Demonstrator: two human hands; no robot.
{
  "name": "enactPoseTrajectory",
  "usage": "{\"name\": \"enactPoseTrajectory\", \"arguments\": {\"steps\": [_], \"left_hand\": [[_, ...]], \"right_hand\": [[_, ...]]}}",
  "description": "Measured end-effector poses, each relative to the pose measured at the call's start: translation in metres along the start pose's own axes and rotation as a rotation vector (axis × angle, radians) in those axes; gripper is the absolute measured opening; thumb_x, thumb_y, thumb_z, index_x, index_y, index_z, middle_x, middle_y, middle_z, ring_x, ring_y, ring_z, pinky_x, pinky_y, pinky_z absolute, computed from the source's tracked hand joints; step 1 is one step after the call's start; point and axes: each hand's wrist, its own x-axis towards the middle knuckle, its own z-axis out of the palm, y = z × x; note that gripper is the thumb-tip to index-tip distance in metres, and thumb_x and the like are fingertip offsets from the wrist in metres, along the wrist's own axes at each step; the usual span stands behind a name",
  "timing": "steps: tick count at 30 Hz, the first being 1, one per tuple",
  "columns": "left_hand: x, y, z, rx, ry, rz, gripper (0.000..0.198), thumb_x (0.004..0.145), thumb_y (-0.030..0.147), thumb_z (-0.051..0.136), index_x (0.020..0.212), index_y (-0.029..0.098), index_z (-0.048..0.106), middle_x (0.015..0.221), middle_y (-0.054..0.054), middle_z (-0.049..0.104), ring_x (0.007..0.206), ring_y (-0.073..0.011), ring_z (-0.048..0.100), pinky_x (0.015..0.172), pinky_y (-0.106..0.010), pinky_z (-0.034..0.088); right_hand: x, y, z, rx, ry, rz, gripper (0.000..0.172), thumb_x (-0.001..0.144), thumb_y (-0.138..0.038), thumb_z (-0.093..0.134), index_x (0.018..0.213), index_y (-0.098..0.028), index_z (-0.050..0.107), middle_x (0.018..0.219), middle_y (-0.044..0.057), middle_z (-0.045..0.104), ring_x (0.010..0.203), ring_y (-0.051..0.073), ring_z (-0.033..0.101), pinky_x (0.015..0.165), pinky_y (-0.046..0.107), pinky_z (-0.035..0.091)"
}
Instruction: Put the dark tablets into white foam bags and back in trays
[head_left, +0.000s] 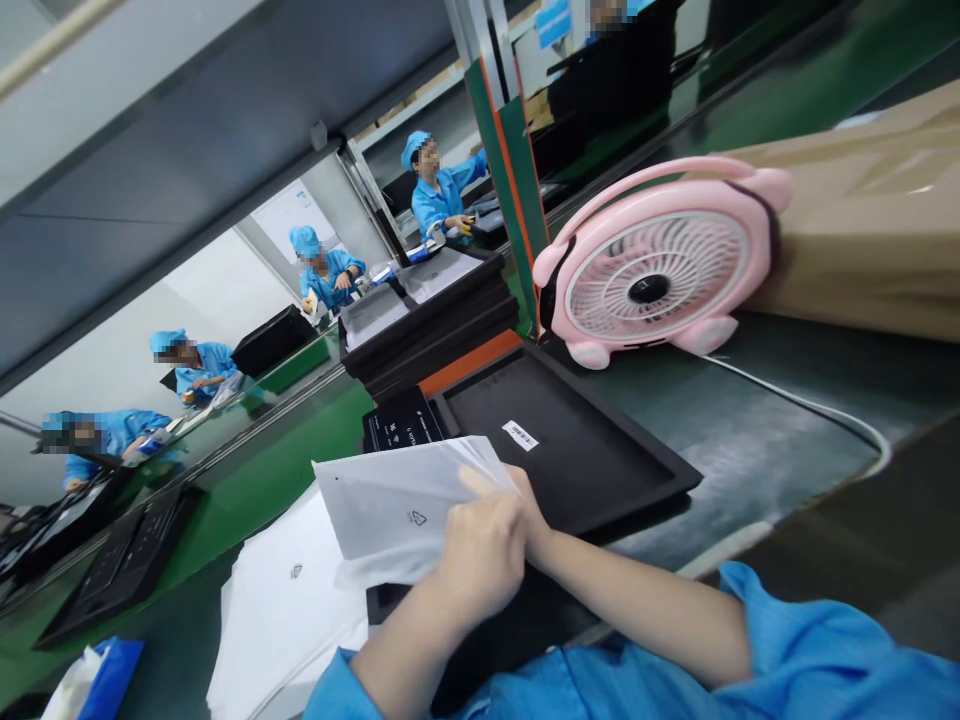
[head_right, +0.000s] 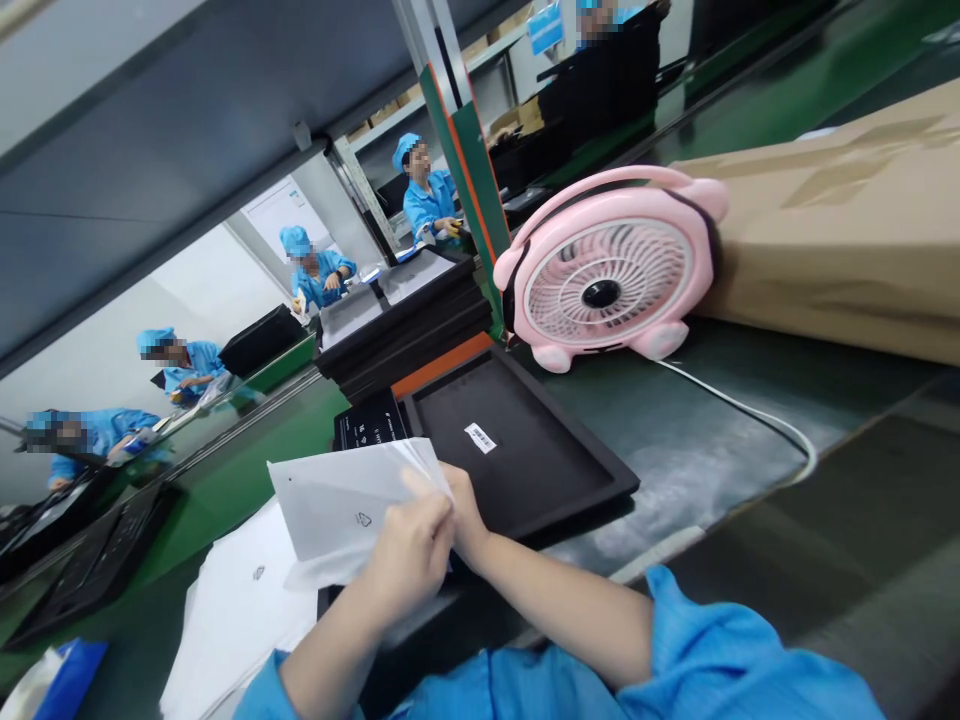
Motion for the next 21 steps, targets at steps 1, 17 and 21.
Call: {"name": "enactPoseTrajectory", "arguments": {"steps": [1, 17, 21], "left_hand": [[-0.002, -0.007, -0.007, -0.032, -0.022, 0.018, 0.024, 0.085, 0.018, 0.034, 0.064, 0.018, 0.047, 0.057, 0.000, 0.053, 0.050, -0.0105, 0.047, 0.049, -0.023, 0.032], [0.006, -0.088, -0.087, -0.428, 0.382, -0.497, 0.035, 0.061, 0.048, 0.060, 0.062, 0.014, 0.051, 0.057, 0.003, 0.041, 0.056, -0.0093, 0.037, 0.053, -0.020, 0.030], [0.009, -0.093, -0.059, -0.567, 0.492, -0.545, 0.037, 0.057, 0.049, 0.063, 0.060, 0.014, 0.050, 0.054, 0.004, 0.038, 0.055, -0.0081, 0.033, 0.052, -0.020, 0.028]], "right_hand": [[0.001, -0.003, 0.000, 0.019, 0.006, 0.029, 0.041, 0.060, -0.052, 0.056, 0.047, -0.018, 0.037, 0.048, -0.001, 0.040, 0.048, 0.010, 0.037, 0.046, 0.026, 0.037], [0.097, -0.107, -0.091, -0.155, -0.599, -0.328, 0.070, 0.060, -0.071, 0.058, 0.108, -0.020, 0.061, 0.137, 0.007, 0.041, 0.130, 0.023, 0.031, 0.106, 0.038, 0.029], [0.112, -0.127, -0.120, -0.477, -0.664, -0.360, 0.052, 0.062, -0.060, 0.066, 0.094, -0.020, 0.068, 0.144, 0.004, 0.029, 0.134, 0.026, 0.024, 0.108, 0.039, 0.027]]}}
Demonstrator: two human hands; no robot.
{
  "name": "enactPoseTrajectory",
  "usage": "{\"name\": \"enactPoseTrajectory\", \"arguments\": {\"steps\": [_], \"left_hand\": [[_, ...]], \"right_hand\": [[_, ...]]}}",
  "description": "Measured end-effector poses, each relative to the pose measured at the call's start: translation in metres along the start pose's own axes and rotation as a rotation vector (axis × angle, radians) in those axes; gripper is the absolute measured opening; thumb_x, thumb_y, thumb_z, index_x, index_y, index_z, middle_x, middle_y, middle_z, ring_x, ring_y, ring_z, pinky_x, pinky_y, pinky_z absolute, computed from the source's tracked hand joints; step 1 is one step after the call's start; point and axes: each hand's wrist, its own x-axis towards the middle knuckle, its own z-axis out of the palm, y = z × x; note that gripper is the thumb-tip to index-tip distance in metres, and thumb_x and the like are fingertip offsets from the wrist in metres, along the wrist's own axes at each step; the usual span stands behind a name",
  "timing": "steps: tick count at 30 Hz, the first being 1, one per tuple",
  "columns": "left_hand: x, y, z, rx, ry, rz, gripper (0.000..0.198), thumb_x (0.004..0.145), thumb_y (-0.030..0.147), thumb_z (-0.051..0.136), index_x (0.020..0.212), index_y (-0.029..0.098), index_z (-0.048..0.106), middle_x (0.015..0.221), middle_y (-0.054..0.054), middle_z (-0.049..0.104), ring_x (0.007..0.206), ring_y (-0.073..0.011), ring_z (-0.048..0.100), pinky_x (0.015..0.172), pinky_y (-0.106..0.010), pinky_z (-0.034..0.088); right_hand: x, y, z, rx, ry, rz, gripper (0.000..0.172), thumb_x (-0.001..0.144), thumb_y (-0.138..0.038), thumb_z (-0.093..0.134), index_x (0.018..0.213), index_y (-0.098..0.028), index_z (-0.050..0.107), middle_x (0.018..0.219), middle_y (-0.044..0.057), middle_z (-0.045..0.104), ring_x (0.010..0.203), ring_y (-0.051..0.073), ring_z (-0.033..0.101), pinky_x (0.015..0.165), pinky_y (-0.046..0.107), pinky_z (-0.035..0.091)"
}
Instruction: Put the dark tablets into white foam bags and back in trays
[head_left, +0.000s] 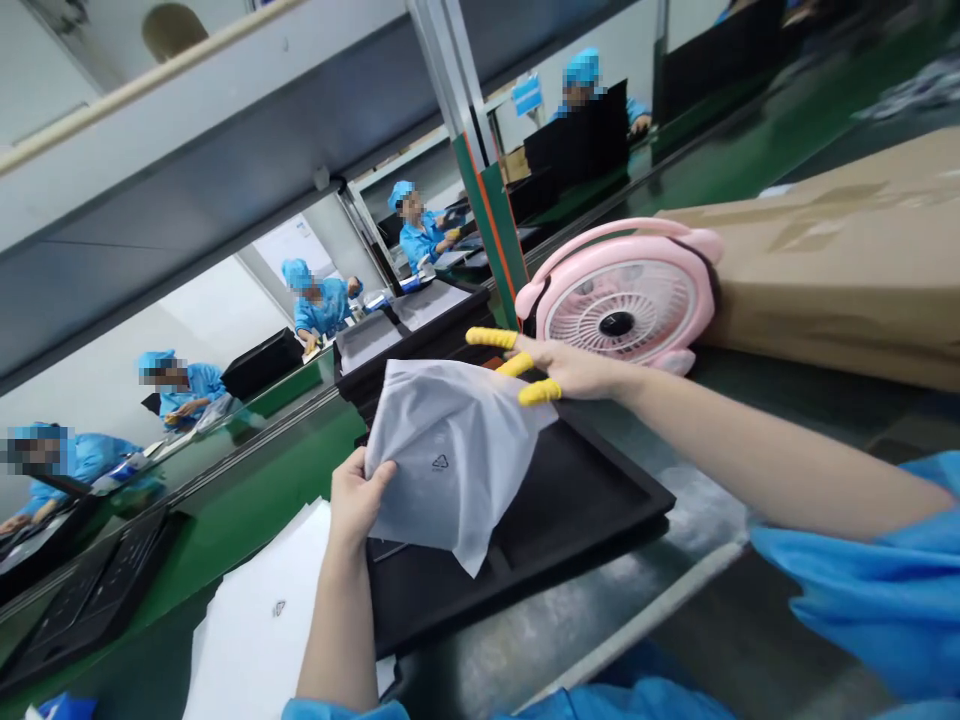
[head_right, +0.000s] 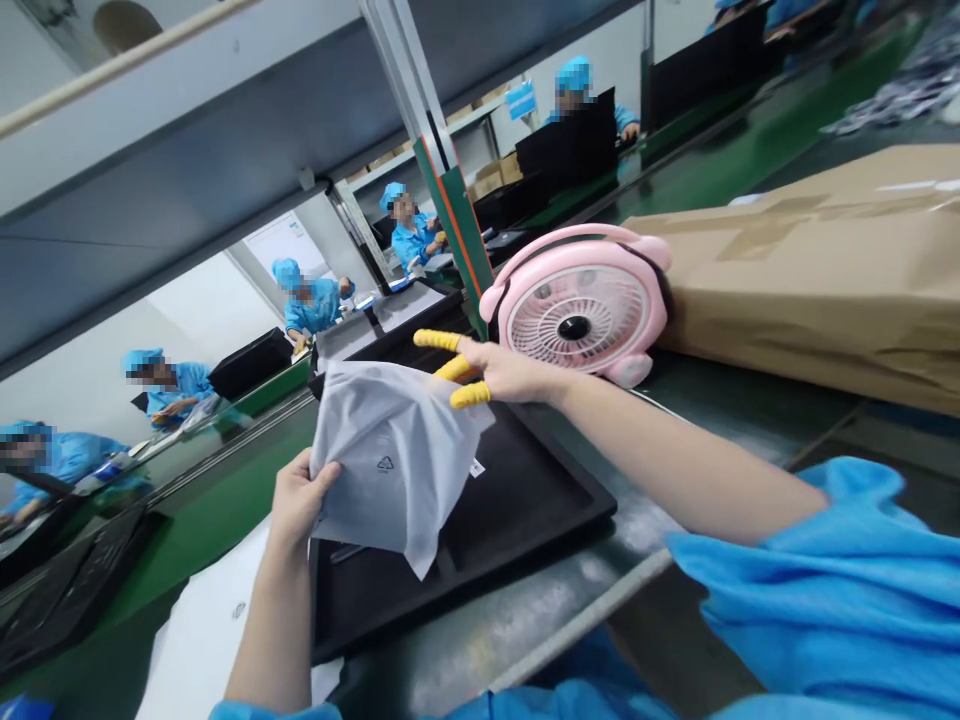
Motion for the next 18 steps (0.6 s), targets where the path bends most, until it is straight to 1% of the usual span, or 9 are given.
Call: {"name": "enactPoseTrajectory", "arguments": {"steps": [2, 5, 6, 9, 11, 12, 14, 16, 18], "left_hand": [[-0.001, -0.005, 0.011, -0.020, -0.016, -0.033, 0.036, 0.058, 0.048, 0.063, 0.062, 0.014, 0.051, 0.055, 0.004, 0.040, 0.055, -0.0082, 0.034, 0.052, -0.020, 0.028], [-0.001, -0.006, 0.020, -0.064, 0.013, -0.086, 0.033, 0.061, 0.046, 0.062, 0.066, 0.014, 0.054, 0.056, 0.005, 0.041, 0.055, -0.0082, 0.035, 0.053, -0.020, 0.029], [-0.001, -0.006, 0.020, -0.088, 0.032, -0.099, 0.033, 0.061, 0.045, 0.063, 0.067, 0.014, 0.054, 0.056, 0.005, 0.042, 0.056, -0.0082, 0.035, 0.053, -0.019, 0.030], [-0.001, -0.002, 0.020, -0.152, 0.091, -0.111, 0.034, 0.059, 0.045, 0.064, 0.067, 0.013, 0.055, 0.057, 0.005, 0.044, 0.056, -0.0082, 0.037, 0.054, -0.019, 0.030], [-0.002, 0.002, 0.021, -0.165, 0.109, -0.118, 0.032, 0.059, 0.043, 0.064, 0.067, 0.013, 0.055, 0.058, 0.005, 0.046, 0.057, -0.0082, 0.038, 0.054, -0.019, 0.031], [-0.002, 0.004, 0.023, -0.166, 0.112, -0.120, 0.031, 0.059, 0.042, 0.063, 0.066, 0.014, 0.054, 0.058, 0.005, 0.046, 0.056, -0.0080, 0.038, 0.054, -0.019, 0.031], [-0.004, 0.008, 0.028, -0.165, 0.101, -0.119, 0.029, 0.060, 0.041, 0.063, 0.066, 0.014, 0.054, 0.056, 0.006, 0.044, 0.055, -0.0075, 0.036, 0.053, -0.019, 0.030], [-0.004, 0.011, 0.035, -0.176, 0.088, -0.113, 0.028, 0.060, 0.040, 0.063, 0.067, 0.014, 0.054, 0.055, 0.006, 0.043, 0.054, -0.0073, 0.036, 0.052, -0.019, 0.030], [-0.004, 0.012, 0.042, -0.223, 0.078, -0.117, 0.029, 0.061, 0.040, 0.063, 0.069, 0.014, 0.055, 0.057, 0.005, 0.046, 0.055, -0.0077, 0.039, 0.053, -0.019, 0.032]], "right_hand": [[0.005, -0.006, -0.013, -0.161, 0.035, 0.016, 0.036, 0.064, -0.052, 0.067, 0.075, -0.017, 0.069, 0.138, 0.005, 0.039, 0.128, 0.025, 0.034, 0.108, 0.037, 0.028], [0.023, -0.011, -0.030, -0.219, 0.030, 0.067, 0.036, 0.062, -0.051, 0.067, 0.062, -0.015, 0.065, 0.118, 0.007, 0.057, 0.111, 0.022, 0.051, 0.101, 0.037, 0.037], [0.030, -0.012, -0.035, -0.186, 0.075, 0.076, 0.038, 0.062, -0.053, 0.066, 0.063, -0.015, 0.064, 0.111, 0.007, 0.060, 0.104, 0.021, 0.055, 0.097, 0.037, 0.041], [0.057, -0.016, -0.044, -0.082, 0.350, 0.032, 0.042, 0.067, -0.055, 0.062, 0.079, -0.015, 0.063, 0.097, 0.007, 0.065, 0.087, 0.016, 0.060, 0.089, 0.036, 0.046], [0.075, -0.026, -0.038, -0.133, 0.411, 0.022, 0.045, 0.066, -0.052, 0.065, 0.093, -0.015, 0.062, 0.096, 0.007, 0.065, 0.085, 0.015, 0.060, 0.086, 0.034, 0.047], [0.084, -0.033, -0.031, -0.202, 0.358, 0.032, 0.048, 0.064, -0.049, 0.068, 0.098, -0.016, 0.061, 0.098, 0.006, 0.065, 0.086, 0.016, 0.060, 0.084, 0.032, 0.047], [0.101, -0.050, -0.011, -0.377, 0.158, 0.082, 0.048, 0.061, -0.044, 0.071, 0.100, -0.018, 0.063, 0.098, 0.005, 0.066, 0.084, 0.016, 0.061, 0.078, 0.028, 0.048], [0.117, -0.065, 0.010, -0.559, 0.002, 0.133, 0.031, 0.062, -0.036, 0.070, 0.088, -0.018, 0.067, 0.086, 0.002, 0.068, 0.074, 0.014, 0.061, 0.067, 0.023, 0.046], [0.130, -0.075, 0.021, -0.675, 0.017, 0.143, 0.014, 0.063, -0.027, 0.069, 0.073, -0.017, 0.069, 0.072, 0.001, 0.067, 0.067, 0.013, 0.059, 0.060, 0.021, 0.042]]}}
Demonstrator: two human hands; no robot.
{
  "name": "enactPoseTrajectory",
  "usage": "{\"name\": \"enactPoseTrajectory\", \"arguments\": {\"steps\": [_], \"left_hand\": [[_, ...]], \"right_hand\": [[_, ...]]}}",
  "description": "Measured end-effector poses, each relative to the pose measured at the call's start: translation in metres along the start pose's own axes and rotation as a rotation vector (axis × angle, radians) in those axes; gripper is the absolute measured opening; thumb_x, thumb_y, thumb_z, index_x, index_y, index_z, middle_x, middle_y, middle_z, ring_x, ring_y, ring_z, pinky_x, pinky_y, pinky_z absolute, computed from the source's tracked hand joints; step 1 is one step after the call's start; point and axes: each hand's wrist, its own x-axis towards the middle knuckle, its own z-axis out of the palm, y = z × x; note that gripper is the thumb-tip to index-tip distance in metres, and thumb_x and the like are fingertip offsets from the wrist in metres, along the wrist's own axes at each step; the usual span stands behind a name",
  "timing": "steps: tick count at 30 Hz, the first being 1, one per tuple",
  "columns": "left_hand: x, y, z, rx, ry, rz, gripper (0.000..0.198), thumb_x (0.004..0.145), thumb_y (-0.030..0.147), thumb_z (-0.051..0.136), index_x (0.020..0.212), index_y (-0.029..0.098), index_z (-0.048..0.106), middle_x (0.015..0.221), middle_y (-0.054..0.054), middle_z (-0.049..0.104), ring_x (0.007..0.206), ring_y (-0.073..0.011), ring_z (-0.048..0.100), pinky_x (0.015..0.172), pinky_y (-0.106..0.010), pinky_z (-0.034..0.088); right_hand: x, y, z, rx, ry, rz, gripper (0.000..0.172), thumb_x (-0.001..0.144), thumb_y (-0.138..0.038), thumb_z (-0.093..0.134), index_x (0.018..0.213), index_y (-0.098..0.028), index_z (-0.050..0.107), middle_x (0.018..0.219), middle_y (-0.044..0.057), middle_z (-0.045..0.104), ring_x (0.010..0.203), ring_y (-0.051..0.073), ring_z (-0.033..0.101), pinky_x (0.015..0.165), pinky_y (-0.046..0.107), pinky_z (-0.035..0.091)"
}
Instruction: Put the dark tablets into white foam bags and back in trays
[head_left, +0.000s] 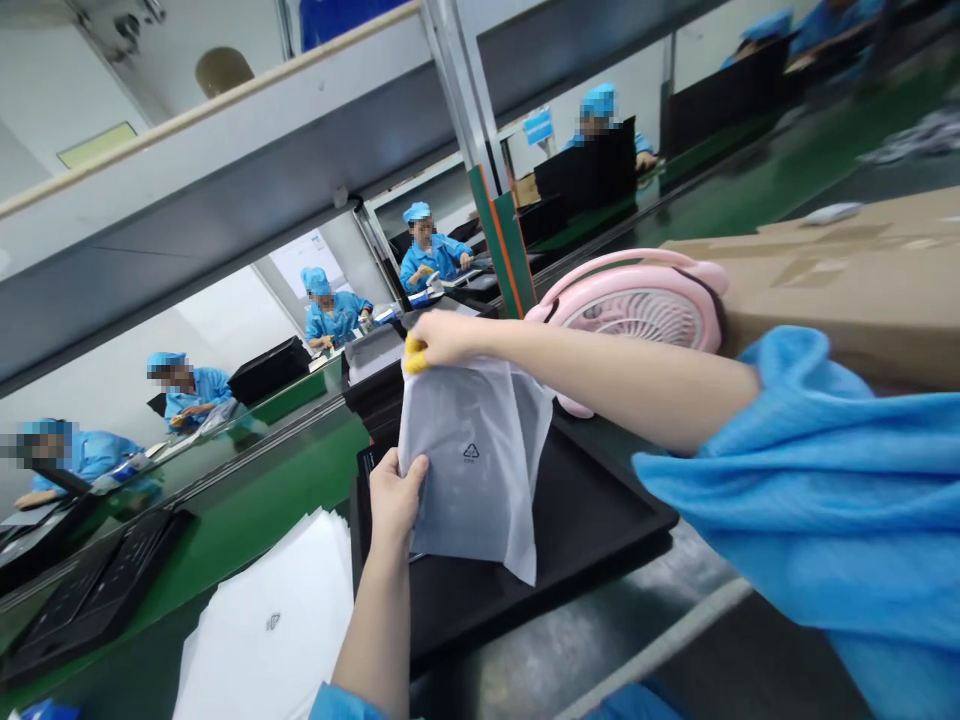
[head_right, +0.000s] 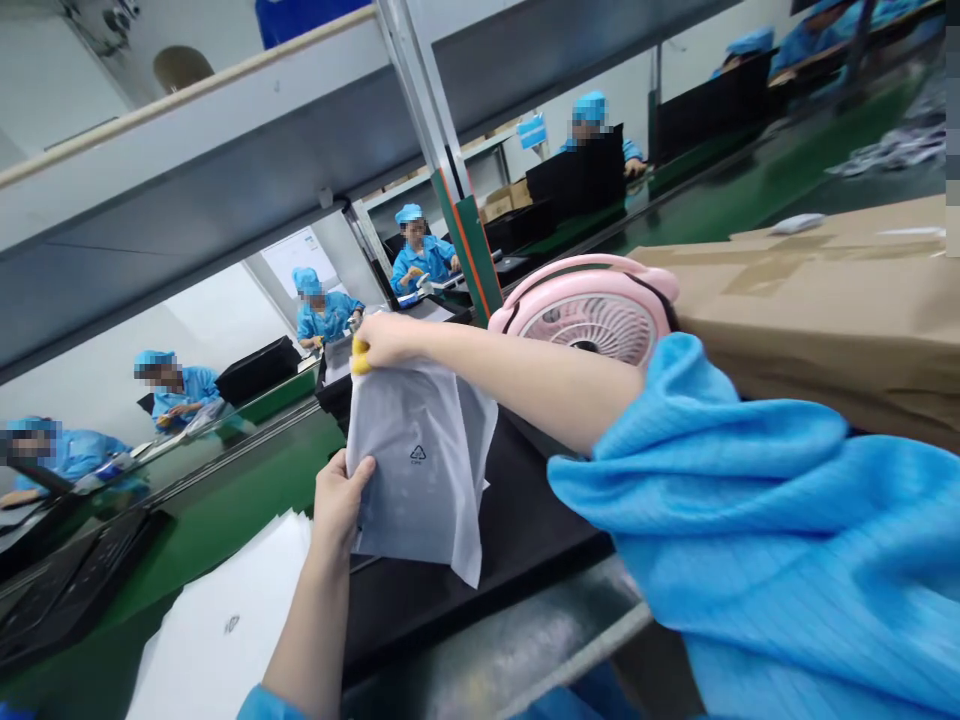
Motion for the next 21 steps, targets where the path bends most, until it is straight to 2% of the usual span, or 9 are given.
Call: {"name": "enactPoseTrajectory", "arguments": {"steps": [2, 5, 7, 11, 14, 16, 18, 20, 21], "left_hand": [[0.002, -0.002, 0.009, -0.090, -0.009, -0.018, 0.031, 0.060, 0.041, 0.065, 0.071, 0.014, 0.055, 0.061, 0.004, 0.051, 0.058, -0.0085, 0.043, 0.056, -0.020, 0.035], [0.003, -0.011, 0.031, -0.286, -0.001, -0.111, 0.034, 0.055, 0.039, 0.070, 0.072, 0.013, 0.055, 0.064, 0.002, 0.056, 0.060, -0.0094, 0.048, 0.060, -0.021, 0.039], [0.001, -0.022, 0.052, -0.435, 0.010, -0.245, 0.033, 0.054, 0.035, 0.072, 0.073, 0.013, 0.055, 0.066, 0.000, 0.058, 0.061, -0.0104, 0.051, 0.063, -0.023, 0.042], [-0.008, -0.053, 0.095, -0.557, 0.027, -0.498, 0.020, 0.066, 0.024, 0.065, 0.079, 0.014, 0.053, 0.073, -0.004, 0.062, 0.063, -0.0124, 0.057, 0.073, -0.029, 0.048], [-0.017, -0.069, 0.108, -0.508, 0.009, -0.562, 0.011, 0.071, 0.017, 0.059, 0.079, 0.013, 0.054, 0.078, -0.008, 0.064, 0.069, -0.0159, 0.060, 0.079, -0.034, 0.048], [-0.023, -0.072, 0.105, -0.519, -0.061, -0.560, 0.013, 0.067, 0.011, 0.060, 0.080, 0.011, 0.057, 0.083, -0.011, 0.066, 0.078, -0.0201, 0.063, 0.084, -0.036, 0.047], [-0.031, -0.071, 0.093, -0.502, -0.211, -0.503, 0.024, 0.062, 0.005, 0.059, 0.085, 0.011, 0.059, 0.093, -0.013, 0.067, 0.091, -0.0240, 0.062, 0.091, -0.037, 0.045], [-0.039, -0.067, 0.076, -0.367, -0.315, -0.362, 0.038, 0.060, 0.002, 0.058, 0.096, 0.011, 0.059, 0.111, -0.015, 0.062, 0.110, -0.0268, 0.053, 0.100, -0.040, 0.038], [-0.042, -0.066, 0.065, -0.260, -0.321, -0.264, 0.044, 0.060, 0.003, 0.058, 0.104, 0.012, 0.057, 0.122, -0.016, 0.055, 0.119, -0.0271, 0.046, 0.104, -0.041, 0.033]], "right_hand": [[0.009, -0.002, -0.003, 0.040, 0.186, -0.002, 0.010, 0.065, -0.022, 0.065, 0.071, -0.015, 0.069, 0.068, 0.000, 0.066, 0.066, 0.012, 0.058, 0.061, 0.021, 0.041], [0.010, 0.011, -0.010, 0.321, 0.504, -0.025, 0.018, 0.071, -0.022, 0.059, 0.083, -0.010, 0.066, 0.074, 0.003, 0.067, 0.070, 0.011, 0.059, 0.065, 0.021, 0.044], [0.003, 0.021, -0.010, 0.439, 0.582, -0.021, 0.021, 0.070, -0.024, 0.060, 0.084, -0.008, 0.064, 0.077, 0.004, 0.067, 0.070, 0.012, 0.059, 0.067, 0.023, 0.046], [-0.025, 0.035, 0.006, 0.363, 0.440, 0.005, 0.022, 0.066, -0.031, 0.065, 0.079, -0.012, 0.065, 0.075, 0.002, 0.067, 0.069, 0.012, 0.059, 0.069, 0.026, 0.047], [-0.042, 0.046, 0.023, 0.311, 0.359, 0.074, 0.024, 0.066, -0.035, 0.065, 0.078, -0.015, 0.065, 0.076, 0.001, 0.067, 0.070, 0.013, 0.060, 0.070, 0.027, 0.047], [-0.049, 0.056, 0.031, 0.310, 0.307, 0.129, 0.024, 0.066, -0.036, 0.064, 0.079, -0.016, 0.065, 0.077, 0.001, 0.068, 0.072, 0.014, 0.061, 0.071, 0.027, 0.047], [-0.054, 0.065, 0.037, 0.305, 0.257, 0.169, 0.024, 0.065, -0.036, 0.064, 0.078, -0.016, 0.065, 0.077, 0.001, 0.068, 0.073, 0.014, 0.061, 0.070, 0.027, 0.048], [-0.057, 0.071, 0.042, 0.279, 0.208, 0.196, 0.023, 0.065, -0.037, 0.063, 0.077, -0.017, 0.065, 0.076, 0.000, 0.068, 0.073, 0.015, 0.061, 0.070, 0.027, 0.048], [-0.059, 0.073, 0.045, 0.261, 0.180, 0.206, 0.023, 0.065, -0.037, 0.063, 0.077, -0.017, 0.065, 0.076, 0.000, 0.068, 0.072, 0.015, 0.062, 0.070, 0.028, 0.048]]}}
